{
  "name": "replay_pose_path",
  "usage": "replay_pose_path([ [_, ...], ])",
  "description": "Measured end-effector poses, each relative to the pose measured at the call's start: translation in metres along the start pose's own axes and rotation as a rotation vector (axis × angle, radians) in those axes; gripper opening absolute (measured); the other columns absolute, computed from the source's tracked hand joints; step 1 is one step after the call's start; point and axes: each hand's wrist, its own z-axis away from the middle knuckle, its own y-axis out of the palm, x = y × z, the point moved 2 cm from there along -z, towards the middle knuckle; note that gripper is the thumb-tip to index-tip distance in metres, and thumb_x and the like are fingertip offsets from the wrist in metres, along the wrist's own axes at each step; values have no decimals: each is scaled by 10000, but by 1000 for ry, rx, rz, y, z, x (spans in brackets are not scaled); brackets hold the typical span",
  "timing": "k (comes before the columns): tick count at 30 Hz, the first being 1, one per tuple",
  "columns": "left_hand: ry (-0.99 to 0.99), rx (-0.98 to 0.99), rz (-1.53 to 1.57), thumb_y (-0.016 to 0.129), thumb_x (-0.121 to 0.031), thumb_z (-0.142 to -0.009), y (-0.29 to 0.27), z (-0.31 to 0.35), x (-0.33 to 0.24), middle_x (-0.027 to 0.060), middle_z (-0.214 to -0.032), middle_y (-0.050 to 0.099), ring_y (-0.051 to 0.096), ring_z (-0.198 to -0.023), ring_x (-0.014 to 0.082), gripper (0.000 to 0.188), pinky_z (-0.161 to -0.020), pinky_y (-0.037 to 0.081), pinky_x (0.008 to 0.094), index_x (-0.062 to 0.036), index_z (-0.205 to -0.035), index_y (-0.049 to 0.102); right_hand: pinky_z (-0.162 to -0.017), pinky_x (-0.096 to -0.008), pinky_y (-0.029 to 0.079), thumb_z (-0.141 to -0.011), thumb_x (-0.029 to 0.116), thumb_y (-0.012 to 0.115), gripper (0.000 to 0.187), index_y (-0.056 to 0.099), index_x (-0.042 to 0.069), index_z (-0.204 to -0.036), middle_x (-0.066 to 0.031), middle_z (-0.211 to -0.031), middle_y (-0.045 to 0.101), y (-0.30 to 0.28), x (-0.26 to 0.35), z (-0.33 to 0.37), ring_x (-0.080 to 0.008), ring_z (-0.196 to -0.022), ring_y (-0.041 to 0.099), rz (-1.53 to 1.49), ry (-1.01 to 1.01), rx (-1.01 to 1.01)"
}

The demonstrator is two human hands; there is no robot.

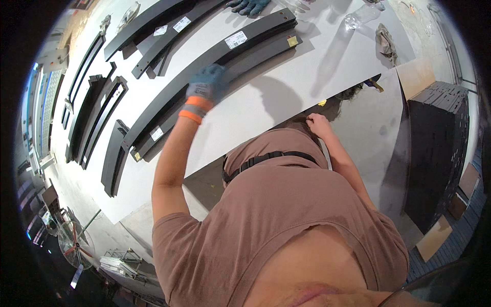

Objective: The person applies small yellow adhesive tape pieces to the ends of several long dark metal bars arranged on a white table. They pick up each bar, place tape on the ends, and return the bar to the table, repeating the process for multiple bars.

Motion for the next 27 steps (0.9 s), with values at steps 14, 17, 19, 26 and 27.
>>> replay_pose_path([
  [14,-80,119,-149,595,-325,-958,39,-3,-39,197,-1345,584,568,-1222,413,651,-1014,490,516,-202,-1570,410,-841,-449,554,-985,206,636,243,735,16,-1100,-177,-1008,742,-20,-10,13,-371,-929,698,-198,10,-129],
  [17,-52,196,-72,645,-361,-941,29,5,-76,202,-1357,579,562,-1226,429,726,-1029,480,534,-225,-1600,371,-816,-442,546,-986,204,636,243,730,10,-1099,-177,-1004,738,-54,-8,14,-363,-908,696,-257,-28,-286],
  [19,4,202,-42,643,-353,-946,35,9,-103,197,-1347,587,570,-1211,425,719,-1024,482,541,-222,-1599,373,-804,-431,544,-984,187,641,223,731,6,-1080,-178,-1023,736,-80,-9,16,-355,-912,699,-327,-109,-438],
  [26,76,206,35,593,-271,-947,88,15,-158,181,-1270,602,588,-1151,409,657,-953,504,547,-260,-1579,411,-814,-436,554,-967,199,670,203,742,29,-1052,-181,-1020,735,-138,-23,-12,-358,-949,703,-206,-138,-662],
  [27,80,215,38,594,-269,-947,93,15,-161,180,-1272,600,585,-1153,408,656,-957,500,546,-258,-1577,415,-816,-440,554,-965,202,672,205,741,33,-1058,-182,-1020,733,-143,-24,-19,-360,-952,702,-180,-145,-653],
])
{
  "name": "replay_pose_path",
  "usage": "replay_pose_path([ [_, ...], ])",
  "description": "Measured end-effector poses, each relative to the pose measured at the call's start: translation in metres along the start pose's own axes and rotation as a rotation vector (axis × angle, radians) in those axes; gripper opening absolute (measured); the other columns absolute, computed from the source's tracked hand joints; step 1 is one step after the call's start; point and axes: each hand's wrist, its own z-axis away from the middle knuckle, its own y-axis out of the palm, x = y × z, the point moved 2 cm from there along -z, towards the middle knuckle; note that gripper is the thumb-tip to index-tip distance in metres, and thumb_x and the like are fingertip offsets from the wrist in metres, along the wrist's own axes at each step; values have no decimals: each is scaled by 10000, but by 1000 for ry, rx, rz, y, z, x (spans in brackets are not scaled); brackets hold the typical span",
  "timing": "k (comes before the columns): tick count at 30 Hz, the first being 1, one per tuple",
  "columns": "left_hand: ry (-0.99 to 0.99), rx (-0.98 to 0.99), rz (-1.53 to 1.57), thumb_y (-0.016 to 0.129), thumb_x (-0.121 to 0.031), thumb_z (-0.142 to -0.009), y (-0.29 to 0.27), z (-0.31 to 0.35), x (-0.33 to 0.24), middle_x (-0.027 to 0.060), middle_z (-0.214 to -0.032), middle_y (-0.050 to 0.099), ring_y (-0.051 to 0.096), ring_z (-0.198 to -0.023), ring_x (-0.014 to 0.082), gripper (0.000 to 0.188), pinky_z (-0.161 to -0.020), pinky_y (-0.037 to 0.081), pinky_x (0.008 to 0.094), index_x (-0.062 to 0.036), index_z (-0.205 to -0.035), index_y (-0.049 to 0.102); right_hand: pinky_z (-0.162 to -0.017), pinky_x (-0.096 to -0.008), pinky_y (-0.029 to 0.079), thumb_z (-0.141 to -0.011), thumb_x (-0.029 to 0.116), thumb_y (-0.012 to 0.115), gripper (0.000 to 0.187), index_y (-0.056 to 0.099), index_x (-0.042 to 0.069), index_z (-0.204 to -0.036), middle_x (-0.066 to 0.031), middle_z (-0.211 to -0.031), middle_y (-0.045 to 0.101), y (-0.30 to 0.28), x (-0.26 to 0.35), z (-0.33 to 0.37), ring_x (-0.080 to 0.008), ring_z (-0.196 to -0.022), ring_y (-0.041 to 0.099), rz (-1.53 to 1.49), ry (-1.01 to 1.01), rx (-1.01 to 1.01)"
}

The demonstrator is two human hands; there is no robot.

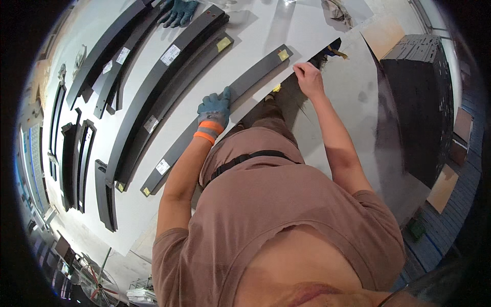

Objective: The person applies small yellow adhesive tape pieces to the ends of several long dark metal bars arranged on a white table. They pick up each bar, place tape on the ends, and return the bar to the table, repeating the process for multiple bars.

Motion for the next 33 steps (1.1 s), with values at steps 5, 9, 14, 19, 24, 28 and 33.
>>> replay_pose_path([
  [5,131,-142,56,646,-299,-913,5,4,6,151,-1330,577,540,-1241,388,638,-1054,437,536,-222,-1526,485,-824,-448,556,-960,215,665,183,750,64,-1017,-145,-1020,716,13,-15,-36,-378,-946,683,117,-66,32],
  [9,165,-279,166,683,-250,-868,-1,-2,1,182,-1415,562,516,-1310,412,580,-1104,427,515,-131,-1425,574,-834,-455,563,-939,207,678,171,741,55,-987,-138,-1038,706,20,-10,-53,-366,-967,675,166,-148,155],
  [14,86,-461,434,717,-292,-893,-17,-32,-29,186,-1274,659,588,-1202,402,427,-1032,479,502,-96,-1271,678,-830,-452,561,-914,179,690,150,720,32,-923,-126,-995,699,24,-12,-67,-347,-963,674,252,-351,181],
  [19,25,-320,314,672,-437,-927,-3,-63,-38,145,-1210,687,606,-1147,368,483,-984,485,483,-128,-1299,675,-840,-447,567,-883,142,692,123,705,20,-881,-110,-981,694,23,-8,-73,-336,-966,674,232,-481,229],
  [24,17,-260,287,638,-462,-954,-2,-66,-38,121,-1196,695,621,-1123,343,478,-977,485,468,-167,-1329,666,-840,-437,566,-862,120,709,105,710,17,-882,-113,-968,699,23,-6,-75,-334,-960,678,207,-540,272],
  [28,47,-341,268,675,-426,-937,3,-66,-37,106,-1145,695,633,-1080,338,461,-945,497,465,-165,-1316,670,-845,-431,565,-865,121,705,100,708,28,-899,-113,-957,698,24,-5,-80,-326,-950,678,259,-518,328],
  [33,59,-357,275,679,-432,-933,6,-66,-36,105,-1134,693,636,-1077,332,467,-936,498,468,-162,-1314,673,-846,-420,563,-885,101,692,96,673,7,-892,-140,-1024,717,30,-11,-85,-326,-958,685,310,-658,412],
])
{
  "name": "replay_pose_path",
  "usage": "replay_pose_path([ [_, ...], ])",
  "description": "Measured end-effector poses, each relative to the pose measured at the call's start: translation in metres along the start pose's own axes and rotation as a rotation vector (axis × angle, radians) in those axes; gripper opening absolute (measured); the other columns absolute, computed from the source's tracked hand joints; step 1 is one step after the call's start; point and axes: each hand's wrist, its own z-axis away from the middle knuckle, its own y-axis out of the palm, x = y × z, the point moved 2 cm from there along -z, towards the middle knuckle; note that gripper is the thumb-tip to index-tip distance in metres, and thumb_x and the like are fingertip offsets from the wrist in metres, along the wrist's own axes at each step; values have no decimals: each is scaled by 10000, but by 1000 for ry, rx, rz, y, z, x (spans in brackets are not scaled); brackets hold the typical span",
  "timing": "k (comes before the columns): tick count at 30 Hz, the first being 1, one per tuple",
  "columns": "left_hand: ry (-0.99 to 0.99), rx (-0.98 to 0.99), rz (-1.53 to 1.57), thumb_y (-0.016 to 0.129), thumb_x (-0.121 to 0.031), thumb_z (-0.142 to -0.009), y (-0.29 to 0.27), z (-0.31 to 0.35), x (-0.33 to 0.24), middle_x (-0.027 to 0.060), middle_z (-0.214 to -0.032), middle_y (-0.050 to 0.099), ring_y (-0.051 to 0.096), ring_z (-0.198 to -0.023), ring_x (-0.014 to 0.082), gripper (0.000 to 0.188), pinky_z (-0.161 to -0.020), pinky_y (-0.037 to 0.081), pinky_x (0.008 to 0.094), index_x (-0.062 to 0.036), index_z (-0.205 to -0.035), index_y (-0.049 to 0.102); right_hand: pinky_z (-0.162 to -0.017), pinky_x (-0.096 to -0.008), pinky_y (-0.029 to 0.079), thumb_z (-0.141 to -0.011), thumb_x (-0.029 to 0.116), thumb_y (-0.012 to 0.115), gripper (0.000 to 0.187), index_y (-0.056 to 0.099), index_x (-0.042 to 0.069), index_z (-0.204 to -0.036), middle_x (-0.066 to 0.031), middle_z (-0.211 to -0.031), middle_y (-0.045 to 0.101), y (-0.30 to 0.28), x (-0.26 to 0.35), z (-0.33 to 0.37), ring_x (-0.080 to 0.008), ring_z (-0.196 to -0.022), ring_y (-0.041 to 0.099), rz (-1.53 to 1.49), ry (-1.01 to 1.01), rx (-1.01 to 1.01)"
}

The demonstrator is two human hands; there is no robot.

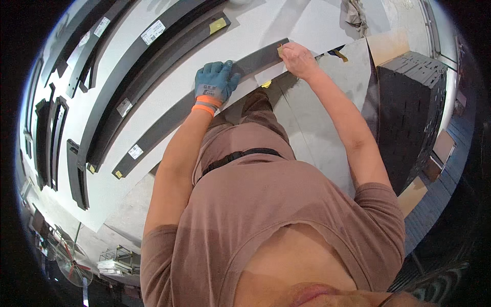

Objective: The person applies small yellow adhesive tape pieces to the ends of several long dark metal bars arranged on a white table. They pick up each bar, place tape on the ends, and return the bar to the table, repeating the process for multiple bars.

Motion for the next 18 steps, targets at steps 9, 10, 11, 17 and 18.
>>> replay_pose_path([
  [9,25,-42,-20,666,-437,-941,3,2,2,93,-1152,682,634,-1083,309,458,-944,493,461,-152,-1300,684,-860,-419,561,-909,89,656,107,677,-3,-961,-163,-1057,710,-3,-2,-3,-342,-962,687,14,69,90],
  [10,23,-42,-23,663,-441,-944,4,2,2,92,-1157,681,632,-1088,307,463,-946,492,460,-153,-1306,679,-859,-421,561,-908,92,661,112,682,-3,-963,-163,-1054,711,-3,-3,-3,-343,-962,687,14,75,99],
  [11,21,-42,-25,659,-444,-947,4,3,2,90,-1162,679,630,-1093,305,467,-947,490,460,-154,-1312,675,-858,-424,561,-907,95,665,117,687,-4,-965,-163,-1052,712,-3,-4,-3,-345,-961,688,14,81,107],
  [17,-12,30,-44,646,-472,-953,4,1,1,87,-1193,675,621,-1123,299,494,-980,481,457,-157,-1333,659,-859,-436,558,-898,114,692,124,703,-4,-936,-166,-1042,720,-10,1,-8,-344,-976,688,-11,69,141],
  [18,-8,19,-43,644,-473,-954,4,1,2,87,-1193,675,621,-1123,298,493,-979,481,457,-157,-1332,659,-859,-438,558,-896,118,695,127,704,-4,-931,-167,-1041,721,-8,0,-9,-343,-980,688,7,65,152],
])
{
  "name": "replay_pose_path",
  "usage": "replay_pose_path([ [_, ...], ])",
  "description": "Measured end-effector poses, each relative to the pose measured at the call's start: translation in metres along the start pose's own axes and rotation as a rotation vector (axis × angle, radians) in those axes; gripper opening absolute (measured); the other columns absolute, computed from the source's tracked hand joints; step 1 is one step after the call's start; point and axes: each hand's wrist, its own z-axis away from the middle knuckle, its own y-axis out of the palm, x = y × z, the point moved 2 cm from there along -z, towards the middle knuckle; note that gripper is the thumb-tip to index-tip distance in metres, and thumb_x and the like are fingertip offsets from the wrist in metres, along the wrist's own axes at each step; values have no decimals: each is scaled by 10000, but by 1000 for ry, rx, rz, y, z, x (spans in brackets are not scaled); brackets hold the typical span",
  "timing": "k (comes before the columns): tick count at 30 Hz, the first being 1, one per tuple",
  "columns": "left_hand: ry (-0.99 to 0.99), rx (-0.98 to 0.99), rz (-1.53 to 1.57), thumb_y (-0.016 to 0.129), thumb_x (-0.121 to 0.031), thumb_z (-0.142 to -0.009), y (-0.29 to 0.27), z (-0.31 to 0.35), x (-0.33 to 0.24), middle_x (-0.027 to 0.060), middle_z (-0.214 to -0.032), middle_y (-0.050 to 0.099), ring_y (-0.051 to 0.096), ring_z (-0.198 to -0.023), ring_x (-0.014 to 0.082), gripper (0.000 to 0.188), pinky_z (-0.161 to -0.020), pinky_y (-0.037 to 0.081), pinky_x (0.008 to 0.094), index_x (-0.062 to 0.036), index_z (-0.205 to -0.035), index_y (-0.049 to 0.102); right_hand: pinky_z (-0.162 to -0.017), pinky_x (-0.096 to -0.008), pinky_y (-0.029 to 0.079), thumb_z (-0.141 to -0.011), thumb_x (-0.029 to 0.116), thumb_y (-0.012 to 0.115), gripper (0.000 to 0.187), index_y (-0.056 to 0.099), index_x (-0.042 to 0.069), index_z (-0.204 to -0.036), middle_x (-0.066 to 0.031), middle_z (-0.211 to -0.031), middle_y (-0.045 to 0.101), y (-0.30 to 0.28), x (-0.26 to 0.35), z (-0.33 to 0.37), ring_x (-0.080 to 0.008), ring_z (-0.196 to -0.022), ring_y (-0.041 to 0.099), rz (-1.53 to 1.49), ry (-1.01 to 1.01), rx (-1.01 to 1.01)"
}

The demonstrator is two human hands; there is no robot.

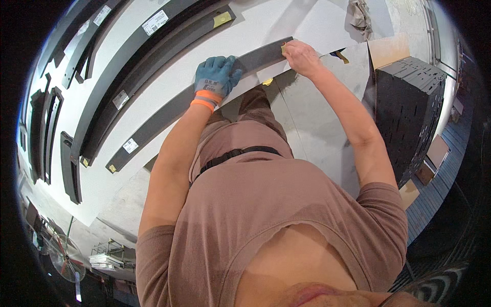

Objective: The person applies small yellow adhesive tape pieces to the ends of several long dark metal bars arranged on a white table. They pick up each bar, place tape on the ends, and return the bar to the table, repeating the process for multiple bars.

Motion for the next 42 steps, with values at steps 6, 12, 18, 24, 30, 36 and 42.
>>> replay_pose_path([
  [6,0,-5,20,637,-478,-960,0,1,1,87,-1185,675,622,-1122,294,491,-969,484,449,-154,-1328,661,-829,-426,578,-887,93,668,55,678,40,-898,-116,-943,671,3,5,2,-312,-962,664,82,-99,-83],
  [12,0,-5,19,646,-475,-954,1,1,0,87,-1182,674,620,-1122,298,492,-971,482,451,-150,-1323,663,-820,-405,584,-836,58,654,97,626,32,-924,-113,-984,641,13,3,7,-313,-961,658,145,-132,-136],
  [18,5,-32,24,646,-471,-950,0,1,0,89,-1193,673,614,-1135,295,479,-968,483,450,-152,-1306,678,-775,-424,579,-840,35,638,74,603,33,-906,-139,-944,635,19,2,12,-334,-914,660,95,-125,-231],
  [24,15,-64,16,668,-459,-935,-2,1,-1,85,-1182,678,626,-1114,294,474,-934,497,446,-153,-1298,684,-754,-451,564,-872,54,638,37,608,33,-881,-158,-894,639,11,-5,9,-368,-885,665,-34,-35,-172],
  [30,15,-58,20,664,-458,-940,-1,1,-1,85,-1187,673,624,-1120,288,472,-938,493,445,-156,-1301,682,-804,-440,574,-886,62,620,53,639,22,-914,-153,-915,650,6,6,3,-344,-929,672,104,-25,-42],
  [36,0,-19,5,647,-464,-955,5,2,2,87,-1211,663,612,-1146,293,492,-974,478,454,-163,-1344,650,-845,-420,579,-867,92,635,96,655,17,-923,-184,-976,646,18,11,2,-347,-947,672,257,13,25],
  [42,-7,15,1,622,-475,-974,1,3,1,90,-1260,653,604,-1174,293,489,-998,472,460,-164,-1351,638,-866,-438,576,-895,178,680,167,665,13,-910,-189,-956,669,19,23,0,-353,-939,675,258,230,-49],
])
